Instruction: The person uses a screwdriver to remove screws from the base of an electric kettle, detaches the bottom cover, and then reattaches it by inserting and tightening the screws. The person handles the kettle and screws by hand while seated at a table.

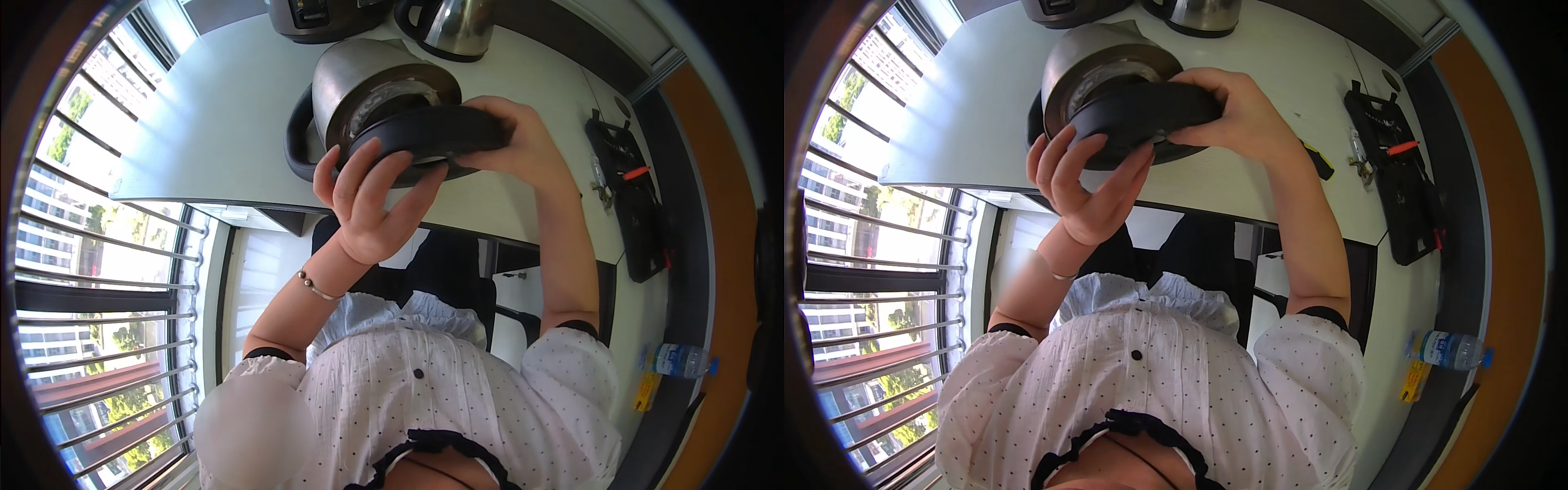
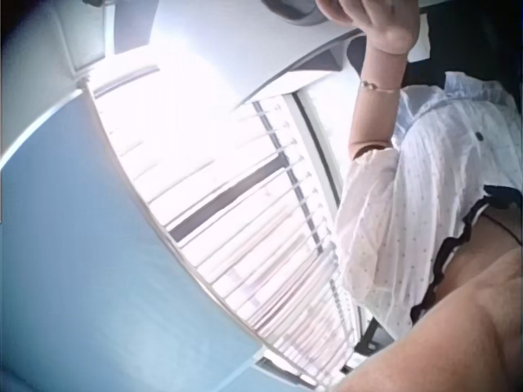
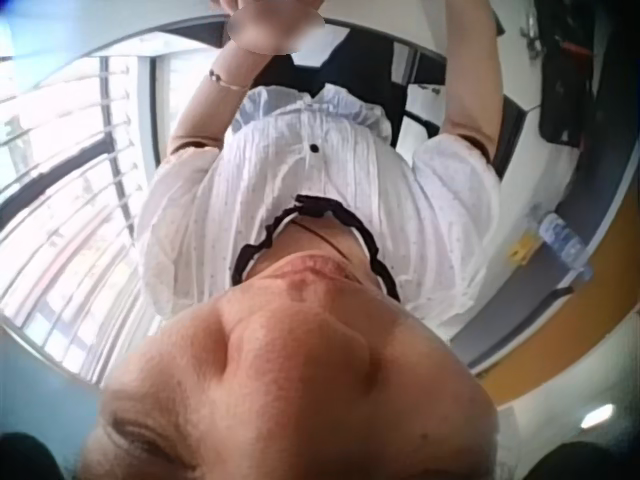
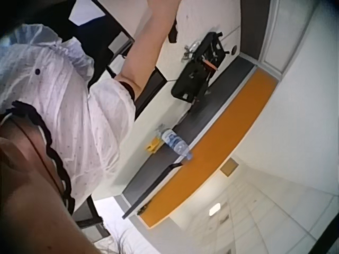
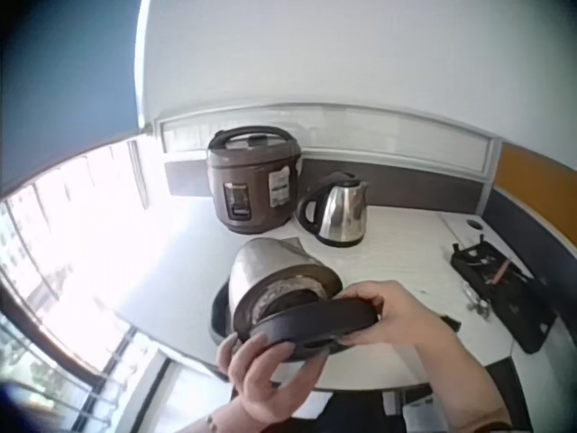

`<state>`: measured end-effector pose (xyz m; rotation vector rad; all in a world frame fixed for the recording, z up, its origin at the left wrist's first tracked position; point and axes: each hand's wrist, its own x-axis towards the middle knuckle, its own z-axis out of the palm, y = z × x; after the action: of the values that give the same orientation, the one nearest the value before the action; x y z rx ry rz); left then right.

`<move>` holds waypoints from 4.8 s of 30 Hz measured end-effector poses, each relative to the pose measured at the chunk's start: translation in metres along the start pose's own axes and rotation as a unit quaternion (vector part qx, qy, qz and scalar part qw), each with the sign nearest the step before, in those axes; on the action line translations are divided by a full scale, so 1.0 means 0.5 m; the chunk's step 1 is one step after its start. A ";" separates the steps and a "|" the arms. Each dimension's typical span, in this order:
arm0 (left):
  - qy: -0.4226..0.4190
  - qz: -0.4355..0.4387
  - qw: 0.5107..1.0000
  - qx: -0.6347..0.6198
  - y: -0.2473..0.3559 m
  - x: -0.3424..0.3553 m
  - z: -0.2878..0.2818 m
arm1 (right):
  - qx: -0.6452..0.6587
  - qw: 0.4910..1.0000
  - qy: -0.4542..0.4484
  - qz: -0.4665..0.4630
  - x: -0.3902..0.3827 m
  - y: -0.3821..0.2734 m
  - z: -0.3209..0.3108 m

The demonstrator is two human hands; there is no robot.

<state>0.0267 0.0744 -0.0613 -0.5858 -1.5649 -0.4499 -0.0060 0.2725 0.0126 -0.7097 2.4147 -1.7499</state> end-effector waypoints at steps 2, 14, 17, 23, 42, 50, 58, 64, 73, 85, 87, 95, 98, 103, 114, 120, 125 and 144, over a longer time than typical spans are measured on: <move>0.012 0.000 1.000 0.028 0.006 0.005 0.015 | 0.004 1.000 -0.005 0.002 0.003 -0.002 -0.001; -0.001 -0.010 0.997 0.081 0.016 0.013 0.035 | 0.062 0.998 -0.002 -0.021 0.016 0.009 0.002; -0.007 -0.009 0.996 0.085 0.019 0.011 0.032 | 0.069 0.997 -0.003 -0.033 0.016 0.014 0.004; -0.055 0.018 0.995 0.082 0.020 0.023 0.016 | 0.087 0.995 -0.007 -0.046 0.017 0.014 0.003; -0.059 0.068 0.993 0.074 0.010 0.041 0.021 | 0.065 0.996 -0.004 -0.053 0.017 0.038 -0.005; -0.061 0.088 0.991 0.083 0.010 0.043 0.023 | 0.090 0.994 -0.012 -0.053 0.019 0.047 -0.005; -0.064 0.107 0.990 0.066 0.009 0.046 0.029 | 0.095 0.993 0.002 -0.075 0.017 0.049 -0.006; -0.073 0.114 0.990 0.045 0.005 0.050 0.026 | 0.089 0.993 0.004 -0.075 0.015 0.049 -0.005; -0.073 0.132 0.987 0.057 0.003 0.049 0.022 | 0.086 0.994 -0.014 -0.063 0.014 0.050 -0.010; -0.120 0.151 0.978 0.075 0.008 0.055 0.010 | 0.105 0.991 0.001 -0.078 0.015 0.053 -0.007; -0.130 0.139 0.979 0.071 0.014 0.056 0.013 | 0.100 0.991 0.011 -0.084 0.014 0.053 -0.006; -0.069 0.018 0.997 0.030 0.009 0.055 0.019 | 0.105 0.991 0.000 -0.087 0.013 0.056 -0.005; -0.088 -0.037 0.995 -0.003 0.004 0.064 0.014 | 0.102 0.992 -0.004 -0.079 0.013 0.055 -0.004; -0.138 -0.057 0.988 -0.025 -0.004 0.088 0.001 | 0.067 0.995 -0.006 -0.068 0.009 0.057 -0.008; -0.290 -0.227 0.910 -0.191 -0.028 0.142 -0.026 | 0.077 0.991 -0.039 -0.101 0.008 0.056 -0.009; -0.319 -0.241 0.897 -0.190 -0.046 0.153 -0.019 | 0.046 0.992 -0.011 -0.118 0.005 0.057 -0.010; -0.265 -0.223 0.919 -0.187 -0.062 0.118 -0.016 | -0.135 0.929 0.232 -0.254 -0.027 0.046 0.033; -0.244 -0.296 0.893 -0.235 -0.047 0.094 -0.031 | -0.446 0.870 -0.209 -0.032 -0.248 0.402 0.403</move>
<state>0.0234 0.0508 -0.0116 -0.6045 -2.1390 -1.2459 0.1053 0.1943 -0.2667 -1.0870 2.7683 -0.2943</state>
